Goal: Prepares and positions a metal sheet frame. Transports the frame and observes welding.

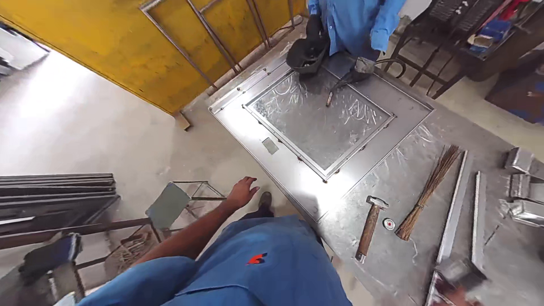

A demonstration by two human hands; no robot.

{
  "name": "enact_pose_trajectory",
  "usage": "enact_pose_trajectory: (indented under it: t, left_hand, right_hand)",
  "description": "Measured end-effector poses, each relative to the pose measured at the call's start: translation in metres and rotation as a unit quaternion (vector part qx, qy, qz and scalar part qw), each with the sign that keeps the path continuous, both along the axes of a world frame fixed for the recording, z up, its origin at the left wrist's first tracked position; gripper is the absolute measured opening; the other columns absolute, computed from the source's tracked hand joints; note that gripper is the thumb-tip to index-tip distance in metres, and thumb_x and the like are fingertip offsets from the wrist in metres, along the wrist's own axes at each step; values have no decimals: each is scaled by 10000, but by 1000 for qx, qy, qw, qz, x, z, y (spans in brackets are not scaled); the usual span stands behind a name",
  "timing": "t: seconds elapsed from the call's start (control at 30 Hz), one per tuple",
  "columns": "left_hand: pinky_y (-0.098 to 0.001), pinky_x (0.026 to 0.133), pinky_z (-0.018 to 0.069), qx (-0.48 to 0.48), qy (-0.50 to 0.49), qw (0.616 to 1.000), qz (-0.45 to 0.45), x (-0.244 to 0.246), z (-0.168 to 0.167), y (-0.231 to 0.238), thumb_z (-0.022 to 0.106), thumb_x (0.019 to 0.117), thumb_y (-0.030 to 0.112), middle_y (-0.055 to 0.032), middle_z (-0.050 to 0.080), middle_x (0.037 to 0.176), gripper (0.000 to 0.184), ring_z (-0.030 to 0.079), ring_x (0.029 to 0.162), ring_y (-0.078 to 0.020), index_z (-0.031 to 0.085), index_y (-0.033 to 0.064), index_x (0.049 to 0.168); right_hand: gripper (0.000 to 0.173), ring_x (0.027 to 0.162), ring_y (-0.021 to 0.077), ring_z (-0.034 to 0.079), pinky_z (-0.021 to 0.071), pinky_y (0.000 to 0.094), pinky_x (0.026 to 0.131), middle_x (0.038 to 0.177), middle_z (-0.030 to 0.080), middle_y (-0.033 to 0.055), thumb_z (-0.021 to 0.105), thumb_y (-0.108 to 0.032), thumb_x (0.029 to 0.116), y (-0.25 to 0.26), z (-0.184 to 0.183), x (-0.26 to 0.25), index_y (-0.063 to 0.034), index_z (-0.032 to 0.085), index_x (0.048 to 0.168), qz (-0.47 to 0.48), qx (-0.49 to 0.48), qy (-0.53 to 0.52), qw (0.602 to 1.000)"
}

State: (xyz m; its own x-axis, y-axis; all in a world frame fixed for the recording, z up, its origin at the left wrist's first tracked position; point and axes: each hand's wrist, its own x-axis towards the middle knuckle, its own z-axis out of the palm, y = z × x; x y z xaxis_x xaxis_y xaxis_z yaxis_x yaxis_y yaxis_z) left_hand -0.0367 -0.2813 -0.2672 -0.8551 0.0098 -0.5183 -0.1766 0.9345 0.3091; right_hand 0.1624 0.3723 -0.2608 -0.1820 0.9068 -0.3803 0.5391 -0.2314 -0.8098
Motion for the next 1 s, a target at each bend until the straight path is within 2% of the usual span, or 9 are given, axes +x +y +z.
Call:
enact_pose_trajectory:
  t: [0.1,0.2,0.4,0.47,0.57,0.63,0.73,0.87,1.0]
  left_hand:
    - [-554,1217,306,28,103,988,-110,-26,-6,8,494,1055,462,-187,426,1589,621,389,1486,-354,468,47,1517]
    - [-536,1246,274,100,167,959,-207,-61,-28,26,496,1036,540,-170,385,1628,707,334,1527,-329,463,28,1523]
    - [-611,1263,131,110,54,938,-326,-130,-77,13,414,1007,683,-130,153,1724,907,128,1594,-323,234,52,1633]
    - [-636,1257,91,80,50,941,-325,-146,-81,-17,399,1000,700,-133,147,1725,931,107,1597,-323,217,44,1636]
    - [-684,1240,-14,12,104,981,-163,-170,-68,-72,426,989,695,-250,134,1698,994,54,1591,-398,195,-42,1615]
    - [-702,1224,-36,-11,163,981,-101,-186,-69,-94,437,997,669,-251,59,1708,985,-17,1592,-400,172,-49,1616]
    - [-690,1237,42,50,170,968,-176,-186,-72,-91,450,1015,635,-204,151,1709,901,55,1596,-372,259,-18,1606]
    - [-644,1255,67,115,113,931,-327,-192,-90,-52,396,1014,676,-132,189,1716,886,113,1597,-311,257,53,1628]
    - [-667,1245,44,92,147,941,-289,-198,-95,-63,378,1036,646,-104,240,1706,823,163,1590,-294,293,73,1621]
  right_hand:
    - [431,639,138,643,583,335,583,919,637,116,471,-169,1084,-127,1,-31,22,374,1459,50,-53,47,996]
    - [295,523,136,614,550,308,477,733,631,69,471,-124,1065,-234,0,-63,6,463,1330,39,-121,90,988]
    - [222,460,152,604,538,302,430,656,624,79,470,-78,1063,-364,23,-77,0,487,1270,-6,-92,108,990]
    - [211,461,148,595,534,302,433,668,617,80,458,-74,1060,-389,39,-70,3,494,1253,-26,-70,87,993]
    - [247,467,148,592,530,302,431,703,621,90,452,-93,1072,-415,53,-55,-1,478,1300,-57,-47,53,996]
    - [289,471,143,591,526,297,433,721,625,91,441,-97,1080,-426,58,-47,-12,452,1356,-75,-39,41,996]
    - [268,472,151,593,520,297,427,731,634,107,447,-106,1085,-441,63,-49,-10,457,1335,-88,-35,26,995]
    - [284,460,156,598,527,304,418,718,636,104,477,-84,1069,-455,62,-64,5,473,1339,-63,-28,11,998]
    - [252,446,139,600,535,297,421,669,640,87,458,-51,1067,-464,68,-73,33,492,1302,-7,-18,4,1000]
